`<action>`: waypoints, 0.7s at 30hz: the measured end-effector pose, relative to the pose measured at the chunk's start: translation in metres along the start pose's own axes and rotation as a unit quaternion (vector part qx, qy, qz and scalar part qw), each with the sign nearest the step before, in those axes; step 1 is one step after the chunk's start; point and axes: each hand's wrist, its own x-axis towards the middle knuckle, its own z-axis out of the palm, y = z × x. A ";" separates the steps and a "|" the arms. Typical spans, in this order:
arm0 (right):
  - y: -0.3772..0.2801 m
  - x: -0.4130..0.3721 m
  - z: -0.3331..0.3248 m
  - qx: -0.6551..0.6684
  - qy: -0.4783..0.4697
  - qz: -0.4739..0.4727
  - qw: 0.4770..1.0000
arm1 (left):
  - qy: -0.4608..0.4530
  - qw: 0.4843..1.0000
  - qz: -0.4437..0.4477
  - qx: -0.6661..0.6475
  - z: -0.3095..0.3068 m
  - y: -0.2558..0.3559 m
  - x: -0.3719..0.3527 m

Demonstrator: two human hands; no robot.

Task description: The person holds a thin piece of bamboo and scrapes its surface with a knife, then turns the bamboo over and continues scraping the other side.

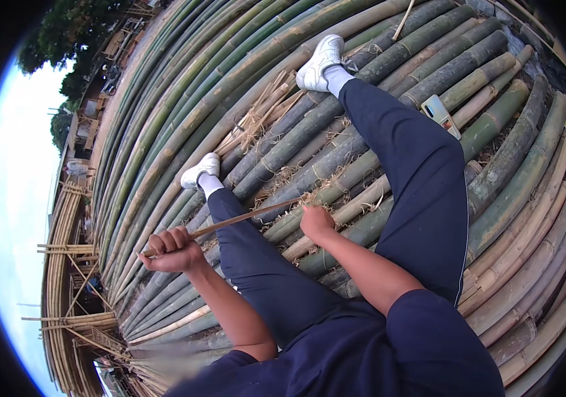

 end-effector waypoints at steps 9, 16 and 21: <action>-0.082 -0.019 -0.040 0.083 -0.011 -0.101 0.991 | -0.095 0.994 0.006 -0.043 0.018 -0.003 -0.013; -0.145 -0.071 -0.079 0.150 -0.014 -0.194 0.969 | -0.109 0.993 0.004 -0.050 0.024 -0.005 -0.016; -0.082 -0.039 -0.042 0.057 0.028 -0.097 0.993 | -0.071 0.997 -0.003 -0.035 0.024 -0.007 -0.010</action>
